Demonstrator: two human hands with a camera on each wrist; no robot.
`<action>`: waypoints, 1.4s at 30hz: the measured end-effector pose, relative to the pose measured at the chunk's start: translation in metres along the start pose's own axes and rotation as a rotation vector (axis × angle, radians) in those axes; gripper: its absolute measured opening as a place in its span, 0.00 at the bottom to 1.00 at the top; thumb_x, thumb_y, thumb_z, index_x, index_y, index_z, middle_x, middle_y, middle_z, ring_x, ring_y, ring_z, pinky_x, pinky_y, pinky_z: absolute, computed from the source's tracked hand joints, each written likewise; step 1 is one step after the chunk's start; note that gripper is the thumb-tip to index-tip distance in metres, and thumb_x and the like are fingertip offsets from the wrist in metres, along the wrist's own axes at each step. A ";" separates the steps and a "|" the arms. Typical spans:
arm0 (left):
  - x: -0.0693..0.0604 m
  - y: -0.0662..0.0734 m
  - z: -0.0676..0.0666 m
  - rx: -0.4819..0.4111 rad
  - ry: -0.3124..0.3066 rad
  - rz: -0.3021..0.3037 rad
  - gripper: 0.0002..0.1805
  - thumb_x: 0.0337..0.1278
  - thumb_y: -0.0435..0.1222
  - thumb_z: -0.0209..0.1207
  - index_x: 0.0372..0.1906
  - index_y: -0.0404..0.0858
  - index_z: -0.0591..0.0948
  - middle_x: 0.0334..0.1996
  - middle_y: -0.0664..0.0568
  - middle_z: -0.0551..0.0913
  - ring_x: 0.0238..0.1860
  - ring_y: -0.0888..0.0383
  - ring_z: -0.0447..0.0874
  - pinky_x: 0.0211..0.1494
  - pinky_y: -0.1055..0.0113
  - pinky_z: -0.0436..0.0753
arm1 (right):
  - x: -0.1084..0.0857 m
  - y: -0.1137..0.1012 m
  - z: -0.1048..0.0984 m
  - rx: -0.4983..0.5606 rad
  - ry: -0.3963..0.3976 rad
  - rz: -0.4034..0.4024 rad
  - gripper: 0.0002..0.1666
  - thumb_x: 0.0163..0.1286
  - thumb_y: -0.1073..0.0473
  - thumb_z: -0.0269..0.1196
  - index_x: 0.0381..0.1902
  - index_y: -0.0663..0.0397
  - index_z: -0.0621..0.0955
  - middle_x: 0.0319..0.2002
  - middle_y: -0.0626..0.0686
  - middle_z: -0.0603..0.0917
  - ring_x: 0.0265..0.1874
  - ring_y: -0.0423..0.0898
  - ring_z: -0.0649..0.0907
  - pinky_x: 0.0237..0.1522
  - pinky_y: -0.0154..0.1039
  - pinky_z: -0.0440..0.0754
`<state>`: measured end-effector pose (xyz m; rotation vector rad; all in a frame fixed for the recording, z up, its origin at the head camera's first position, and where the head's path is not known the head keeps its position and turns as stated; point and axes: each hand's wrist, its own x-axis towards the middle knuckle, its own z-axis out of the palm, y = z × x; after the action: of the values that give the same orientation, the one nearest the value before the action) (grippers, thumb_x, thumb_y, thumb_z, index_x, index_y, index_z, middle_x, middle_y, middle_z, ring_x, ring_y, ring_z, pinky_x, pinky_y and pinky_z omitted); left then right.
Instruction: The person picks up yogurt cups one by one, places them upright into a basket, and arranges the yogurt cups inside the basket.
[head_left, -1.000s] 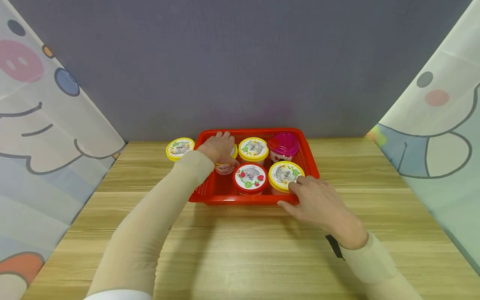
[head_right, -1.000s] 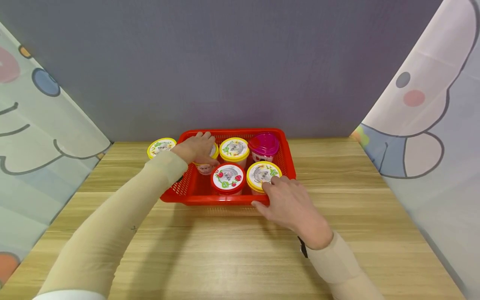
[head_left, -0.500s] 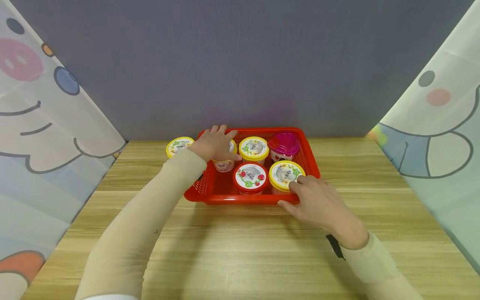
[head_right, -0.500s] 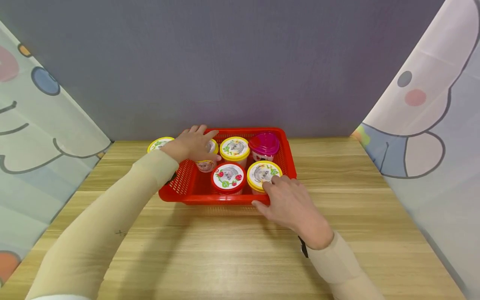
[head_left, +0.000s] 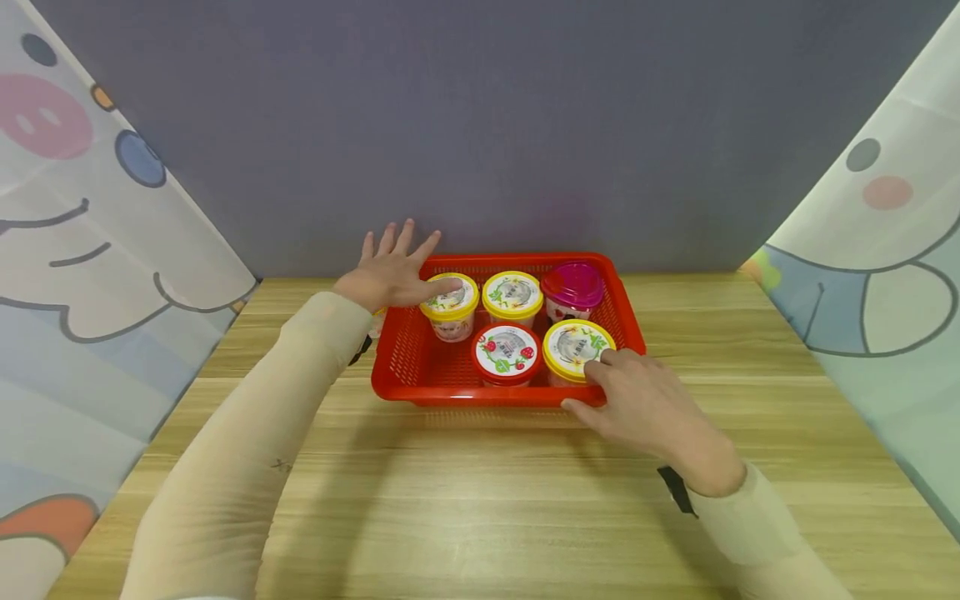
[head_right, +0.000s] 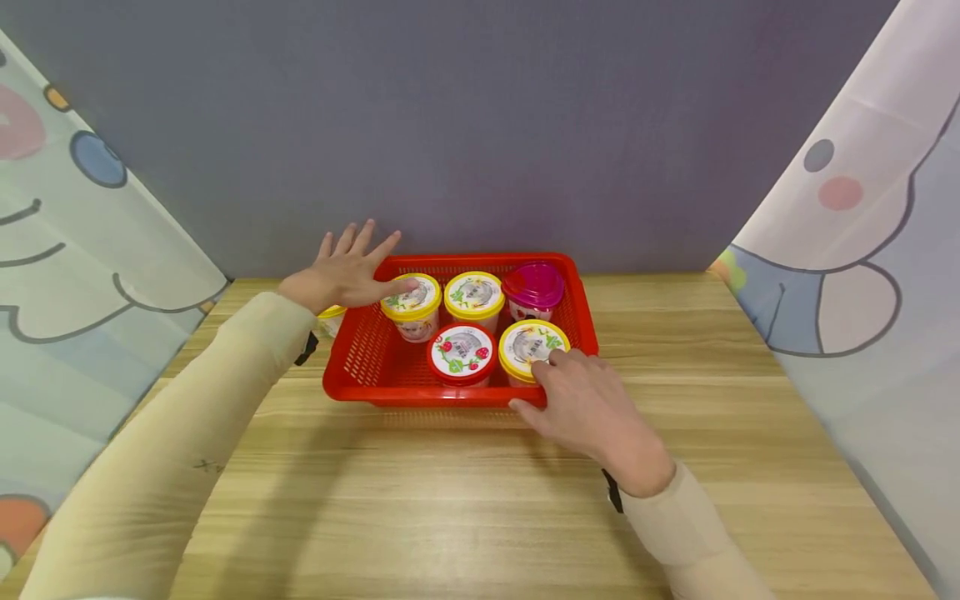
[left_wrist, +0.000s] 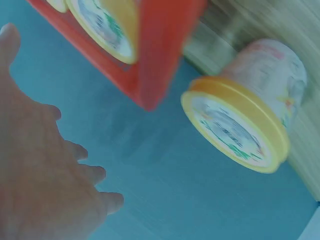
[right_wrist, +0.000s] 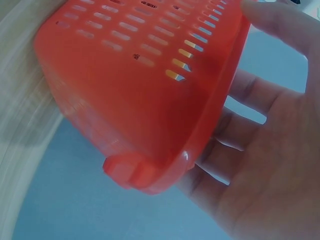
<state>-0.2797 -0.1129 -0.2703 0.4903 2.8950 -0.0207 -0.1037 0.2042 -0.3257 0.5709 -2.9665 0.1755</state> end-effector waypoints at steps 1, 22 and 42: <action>0.000 -0.003 0.001 -0.006 0.000 -0.007 0.54 0.61 0.76 0.35 0.82 0.55 0.34 0.80 0.41 0.24 0.79 0.37 0.21 0.74 0.38 0.23 | 0.000 0.001 0.000 0.003 -0.005 0.003 0.22 0.61 0.38 0.70 0.34 0.51 0.83 0.32 0.52 0.80 0.31 0.50 0.78 0.32 0.50 0.79; -0.001 -0.071 0.017 -0.192 -0.012 -0.125 0.48 0.70 0.70 0.33 0.83 0.50 0.36 0.79 0.31 0.28 0.77 0.26 0.26 0.72 0.31 0.29 | 0.001 0.004 -0.004 0.030 -0.059 0.033 0.23 0.61 0.39 0.71 0.38 0.52 0.84 0.33 0.51 0.81 0.31 0.49 0.79 0.33 0.50 0.80; 0.010 -0.078 0.049 -0.134 -0.091 -0.069 0.45 0.71 0.54 0.47 0.83 0.46 0.42 0.79 0.28 0.34 0.77 0.25 0.34 0.74 0.31 0.42 | 0.001 0.004 -0.003 0.018 -0.041 0.028 0.23 0.60 0.38 0.72 0.37 0.52 0.84 0.33 0.50 0.81 0.30 0.48 0.78 0.31 0.48 0.79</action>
<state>-0.3045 -0.1861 -0.3214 0.3558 2.7998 0.1368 -0.1059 0.2077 -0.3234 0.5410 -3.0169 0.1954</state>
